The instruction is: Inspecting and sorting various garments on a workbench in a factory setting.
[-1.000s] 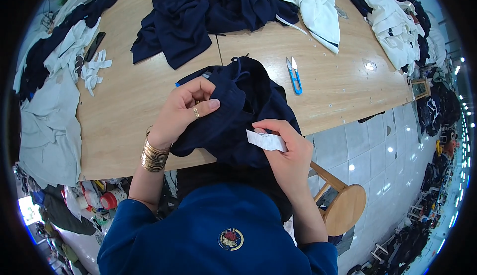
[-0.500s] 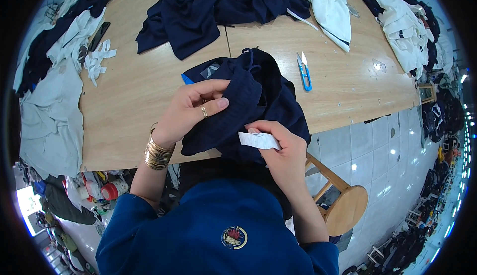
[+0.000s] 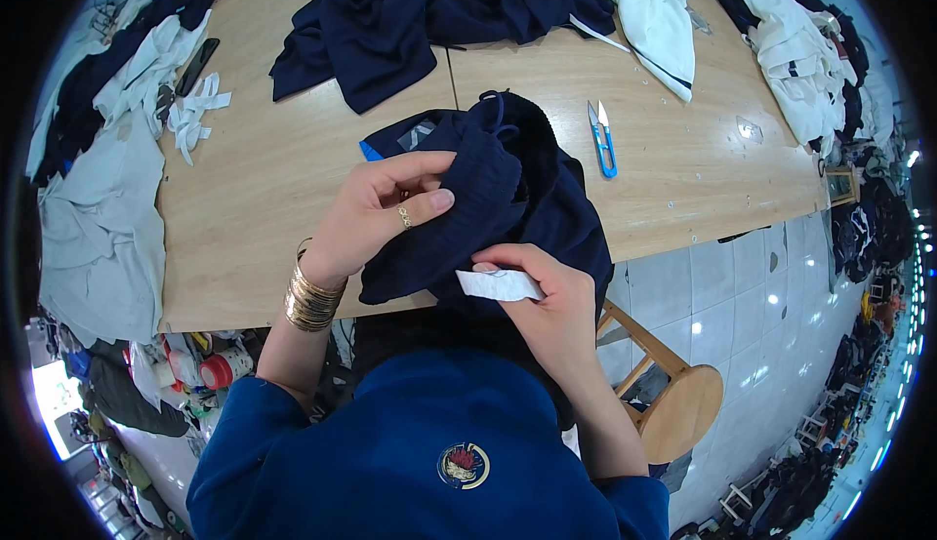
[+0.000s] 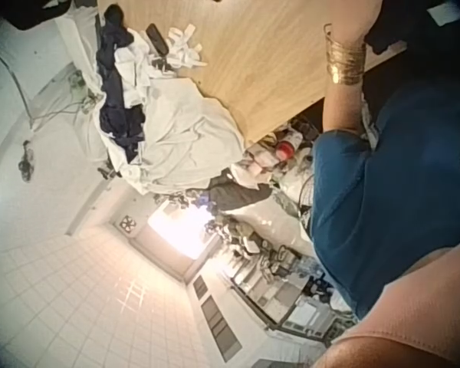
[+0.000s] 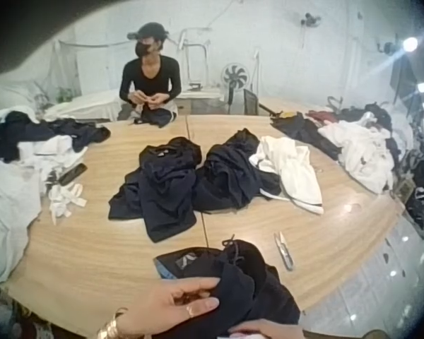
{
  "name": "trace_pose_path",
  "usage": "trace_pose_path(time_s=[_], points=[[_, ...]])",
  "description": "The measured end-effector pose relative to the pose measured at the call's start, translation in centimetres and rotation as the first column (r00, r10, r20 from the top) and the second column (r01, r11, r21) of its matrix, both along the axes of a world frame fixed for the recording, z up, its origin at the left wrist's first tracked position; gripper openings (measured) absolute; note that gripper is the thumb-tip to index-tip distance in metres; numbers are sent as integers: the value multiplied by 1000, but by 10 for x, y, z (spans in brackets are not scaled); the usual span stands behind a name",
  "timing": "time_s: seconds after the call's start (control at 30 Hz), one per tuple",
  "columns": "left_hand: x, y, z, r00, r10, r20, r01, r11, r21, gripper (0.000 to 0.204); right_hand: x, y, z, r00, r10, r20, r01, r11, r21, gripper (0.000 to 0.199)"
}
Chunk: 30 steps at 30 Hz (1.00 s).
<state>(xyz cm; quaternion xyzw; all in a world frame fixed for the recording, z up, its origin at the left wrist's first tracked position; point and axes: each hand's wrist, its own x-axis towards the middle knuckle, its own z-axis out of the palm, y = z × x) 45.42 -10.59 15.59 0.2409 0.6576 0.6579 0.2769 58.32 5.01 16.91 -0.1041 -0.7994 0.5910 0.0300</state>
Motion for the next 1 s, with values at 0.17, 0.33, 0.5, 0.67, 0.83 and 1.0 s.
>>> trace_pose_path(time_s=[0.17, 0.33, 0.5, 0.67, 0.83, 1.0], points=[[7, 10, -7, 999, 21, -38, -17, 995, 99, 36, -14, -18, -12, 989, -33, 144, 85, 925, -372, 5], [17, -6, 0, 994, 103, 35, -105, 991, 83, 30, -14, -8, -20, 966, -222, 135, 258, 771, -582, 15], [24, -19, -1, 982, -169, -84, 155, 977, -146, 29, -12, -4, -20, 973, -135, 185, 229, 552, -801, 22], [25, -17, 0, 982, -188, 18, 189, 982, -28, 25, -11, 0, -21, 967, -43, 251, 254, 247, -935, 23], [27, -16, -6, 966, -187, 176, 177, 982, 72, 23, -9, 1, -17, 962, 1, 272, 271, 74, -960, 21], [26, -19, -6, 977, -214, 18, 213, 977, 23, 22, -6, 1, -20, 980, -199, -16, 171, 878, -448, 20]])
